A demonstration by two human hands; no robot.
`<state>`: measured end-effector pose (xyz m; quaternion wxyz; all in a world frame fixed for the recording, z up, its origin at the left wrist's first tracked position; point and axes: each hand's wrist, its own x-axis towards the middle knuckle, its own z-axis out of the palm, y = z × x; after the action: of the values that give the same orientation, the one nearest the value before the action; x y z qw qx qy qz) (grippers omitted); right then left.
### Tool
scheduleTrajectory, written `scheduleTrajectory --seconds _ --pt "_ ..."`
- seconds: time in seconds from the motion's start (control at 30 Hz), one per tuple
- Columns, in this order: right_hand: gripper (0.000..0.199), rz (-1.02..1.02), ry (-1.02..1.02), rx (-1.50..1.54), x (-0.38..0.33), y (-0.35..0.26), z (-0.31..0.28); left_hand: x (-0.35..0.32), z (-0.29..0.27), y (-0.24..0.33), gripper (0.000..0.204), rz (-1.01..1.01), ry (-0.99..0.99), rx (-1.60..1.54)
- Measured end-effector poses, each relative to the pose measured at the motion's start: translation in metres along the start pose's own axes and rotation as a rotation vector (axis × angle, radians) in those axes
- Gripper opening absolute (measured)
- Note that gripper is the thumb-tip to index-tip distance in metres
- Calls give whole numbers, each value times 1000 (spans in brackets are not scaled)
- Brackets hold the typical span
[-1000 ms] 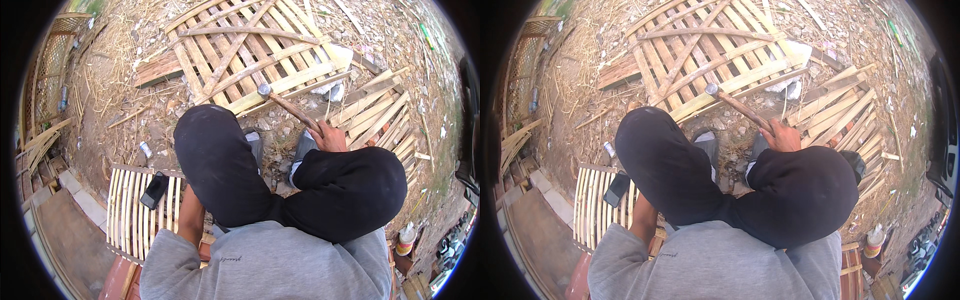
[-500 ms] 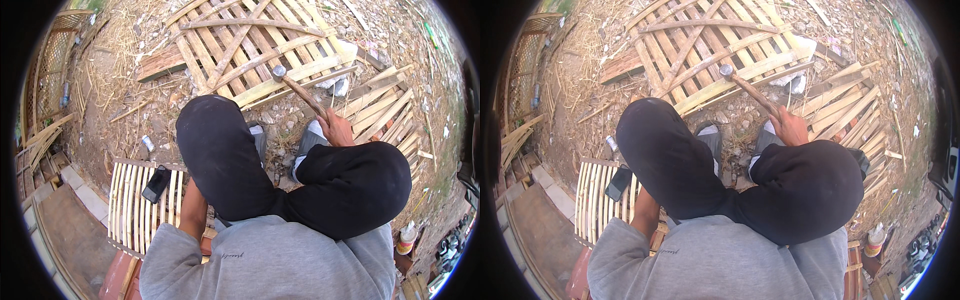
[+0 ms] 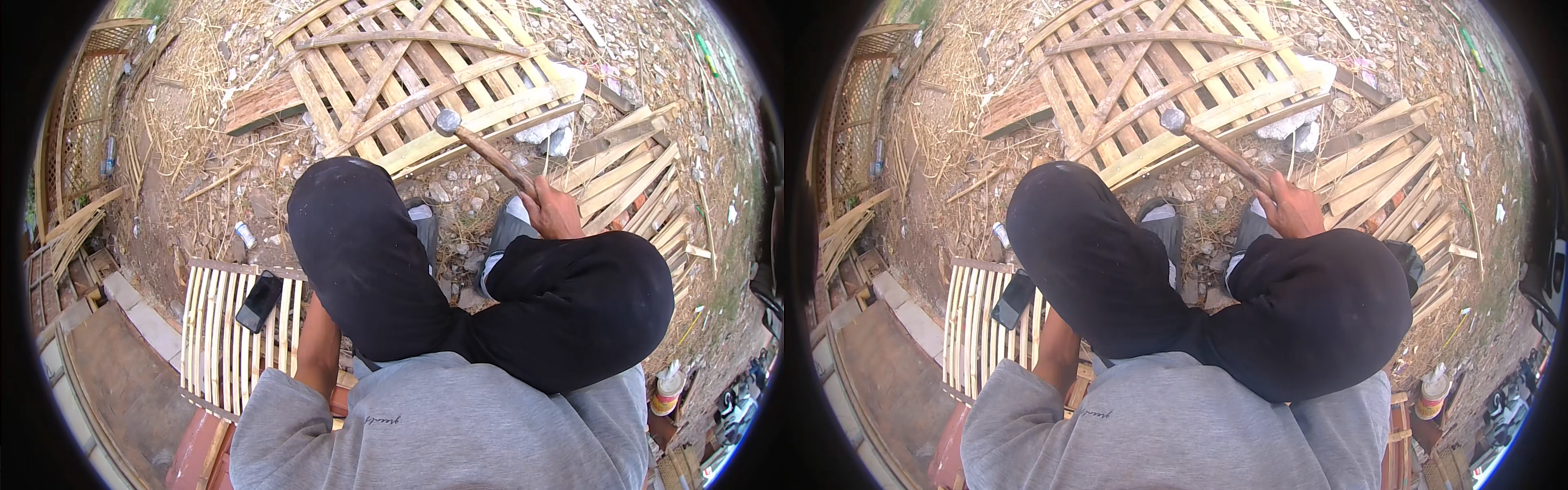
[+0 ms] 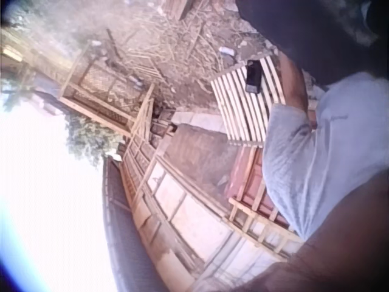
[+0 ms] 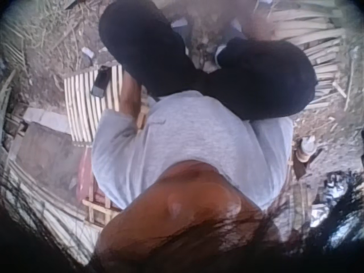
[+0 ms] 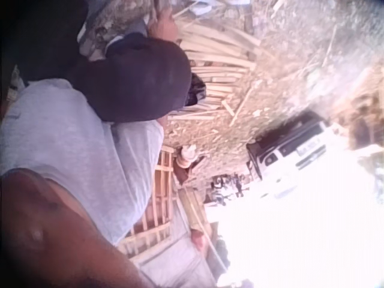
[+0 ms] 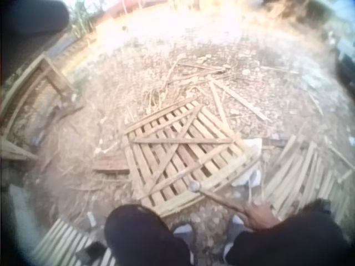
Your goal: The person assembles a wooden structure by placing slats on a frame and securing them with a hammer. They handle wooden slats and a wooden frame, positioning pieces by hand and then using a hammer to drive nails.
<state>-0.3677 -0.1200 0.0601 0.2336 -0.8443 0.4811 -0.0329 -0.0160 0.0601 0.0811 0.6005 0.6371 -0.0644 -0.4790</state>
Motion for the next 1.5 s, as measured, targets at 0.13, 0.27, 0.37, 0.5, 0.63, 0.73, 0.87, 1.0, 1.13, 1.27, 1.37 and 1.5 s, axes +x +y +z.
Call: scheduleTrajectory --seconds 0.13,0.27,0.37,0.5,0.63,0.73,0.87,1.0,1.13,1.27,1.37,1.5 --pt "30 21 -59 -72 17 -10 -11 -6 -6 -3 79 -25 1 -77" --pt "27 -26 93 64 20 -26 -35 -16 -11 2 79 -40 12 -172" --pt "27 -53 169 189 12 -27 -41 -13 -5 4 78 -30 -8 -279" --pt "30 -9 55 136 12 -11 -5 -4 -1 41 78 62 -89 -499" --pt "33 50 -37 -7 16 -8 4 -3 0 85 78 165 -277 -735" --pt "33 99 2 3 17 -4 11 -9 -4 109 78 261 -375 -787" --pt "34 147 53 100 6 -11 23 -32 -8 137 75 419 -393 -785" --pt "31 72 85 160 7 -8 21 -46 -6 141 72 636 -260 -631" --pt "29 -156 107 227 15 -29 3 -51 3 146 71 776 -48 -367" --pt "28 -282 42 179 16 -26 -18 -47 39 145 68 851 42 -219" --pt "33 -244 -22 -17 17 -7 8 -37 44 131 65 982 126 -2" --pt "38 -118 -124 26 16 -30 17 -61 48 136 55 1007 51 10"
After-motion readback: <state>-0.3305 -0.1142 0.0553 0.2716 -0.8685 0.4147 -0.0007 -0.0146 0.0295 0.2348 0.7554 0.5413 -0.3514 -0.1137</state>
